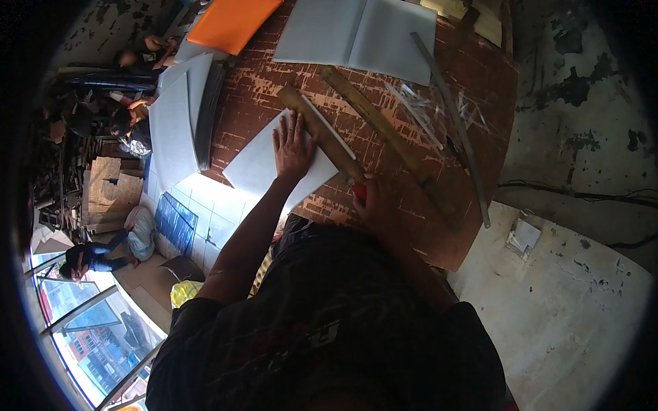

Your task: The person trims the edge of a plastic sheet using a utility knife and a ruler, then folds the sheet and places it into a partially assembled folder, handling multiple sheets in sequence.

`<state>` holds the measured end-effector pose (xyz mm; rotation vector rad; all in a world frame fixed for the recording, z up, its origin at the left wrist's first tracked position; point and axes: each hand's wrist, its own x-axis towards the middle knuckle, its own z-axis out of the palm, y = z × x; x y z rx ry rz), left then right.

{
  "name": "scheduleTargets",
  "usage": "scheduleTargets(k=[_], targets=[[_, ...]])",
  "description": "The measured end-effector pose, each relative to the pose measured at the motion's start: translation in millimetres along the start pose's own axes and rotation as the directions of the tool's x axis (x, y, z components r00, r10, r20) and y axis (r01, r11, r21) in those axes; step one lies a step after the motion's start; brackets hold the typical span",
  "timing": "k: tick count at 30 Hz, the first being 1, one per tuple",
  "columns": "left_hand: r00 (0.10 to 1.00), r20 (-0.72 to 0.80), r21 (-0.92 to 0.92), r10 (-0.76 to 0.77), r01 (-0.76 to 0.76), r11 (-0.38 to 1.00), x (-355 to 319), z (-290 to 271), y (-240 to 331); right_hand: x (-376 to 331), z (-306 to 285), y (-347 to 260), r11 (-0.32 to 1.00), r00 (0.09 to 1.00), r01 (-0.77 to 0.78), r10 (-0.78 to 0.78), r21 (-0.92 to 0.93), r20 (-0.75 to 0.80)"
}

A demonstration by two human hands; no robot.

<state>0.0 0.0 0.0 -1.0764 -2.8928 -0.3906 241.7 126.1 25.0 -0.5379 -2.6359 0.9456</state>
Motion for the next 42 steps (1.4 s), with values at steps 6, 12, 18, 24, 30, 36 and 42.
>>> scheduleTargets(k=[6,12,18,24,30,36,42], targets=[[1.000,0.006,-0.008,0.001,-0.001,1.000,0.4,-3.1,0.0,2.7,-3.5,-6.9,1.000,0.999,-0.008,0.007,-0.025,-0.038],[1.000,-0.001,-0.011,-0.002,0.002,1.000,0.4,-1.9,-0.3,2.1,-4.2,-5.7,0.997,0.997,0.058,-0.060,-0.053,-0.044],[1.000,-0.004,-0.022,0.000,0.000,1.000,0.5,-3.7,0.6,0.9,-1.8,-3.5,0.997,0.997,0.056,-0.058,-0.048,-0.059],[1.000,-0.003,-0.019,-0.006,0.006,1.000,0.7,-3.4,0.7,1.1,-5.2,-8.8,1.000,0.999,0.005,-0.005,0.004,-0.038],[1.000,0.002,-0.019,0.005,-0.005,1.000,0.3,-4.6,2.2,-0.5,-6.6,-9.1,1.000,0.999,0.001,-0.001,-0.017,-0.036],[0.999,-0.026,-0.028,0.019,-0.020,0.999,-0.3,-3.1,0.3,-1.1,-6.1,-10.2,1.000,0.999,-0.011,0.011,-0.004,-0.049],[0.999,-0.022,-0.036,0.027,-0.028,0.999,-0.5,-2.8,0.6,-2.8,-1.8,-6.2,0.999,0.998,0.033,-0.032,0.002,-0.061]])
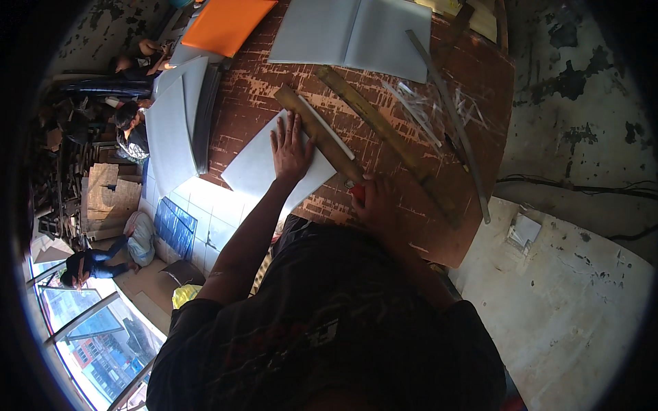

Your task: The person trims the edge of a plastic sheet using a utility knife and a ruler, then folds the sheet and places it into a partially assembled folder, handling multiple sheets in sequence.

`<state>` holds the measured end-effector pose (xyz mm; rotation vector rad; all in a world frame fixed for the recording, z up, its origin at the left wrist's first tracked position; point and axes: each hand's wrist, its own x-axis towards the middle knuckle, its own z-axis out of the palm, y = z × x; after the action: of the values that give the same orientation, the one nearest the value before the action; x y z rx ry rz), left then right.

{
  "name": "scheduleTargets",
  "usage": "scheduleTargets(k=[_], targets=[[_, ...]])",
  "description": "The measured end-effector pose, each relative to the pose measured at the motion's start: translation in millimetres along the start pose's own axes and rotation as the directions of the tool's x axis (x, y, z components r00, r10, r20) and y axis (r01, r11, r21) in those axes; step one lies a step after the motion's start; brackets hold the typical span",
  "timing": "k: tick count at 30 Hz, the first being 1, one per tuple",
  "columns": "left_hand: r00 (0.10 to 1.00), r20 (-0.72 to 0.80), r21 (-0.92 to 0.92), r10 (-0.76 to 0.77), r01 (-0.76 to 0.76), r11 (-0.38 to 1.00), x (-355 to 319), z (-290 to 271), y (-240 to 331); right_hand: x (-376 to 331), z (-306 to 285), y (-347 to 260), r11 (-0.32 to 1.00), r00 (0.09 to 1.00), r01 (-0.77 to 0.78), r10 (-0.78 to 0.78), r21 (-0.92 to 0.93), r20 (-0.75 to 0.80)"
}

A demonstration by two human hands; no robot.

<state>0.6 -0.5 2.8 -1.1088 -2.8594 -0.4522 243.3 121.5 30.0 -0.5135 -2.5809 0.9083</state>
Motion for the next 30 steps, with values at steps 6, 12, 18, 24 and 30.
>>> scheduleTargets(k=[6,12,18,24,30], targets=[[1.000,0.012,0.012,-0.008,0.008,1.000,0.4,1.5,-0.4,1.2,-1.3,-3.1,1.000,1.000,-0.007,0.007,-0.021,-0.020],[1.000,0.021,0.020,-0.014,0.014,1.000,0.7,1.5,0.1,0.9,0.1,-1.5,1.000,0.999,-0.027,0.027,-0.013,-0.019],[1.000,0.015,0.022,-0.011,0.011,1.000,0.8,1.2,0.1,0.3,-1.2,-0.4,0.999,0.999,-0.038,0.038,0.002,0.021],[1.000,0.013,0.014,-0.011,0.011,1.000,1.1,0.3,0.4,2.5,-2.9,-2.3,0.999,0.999,-0.032,0.032,-0.003,0.003],[1.000,0.024,0.017,-0.015,0.014,1.000,0.1,-0.2,0.7,4.5,-11.0,-9.1,1.000,1.000,-0.010,0.010,-0.012,0.018]])
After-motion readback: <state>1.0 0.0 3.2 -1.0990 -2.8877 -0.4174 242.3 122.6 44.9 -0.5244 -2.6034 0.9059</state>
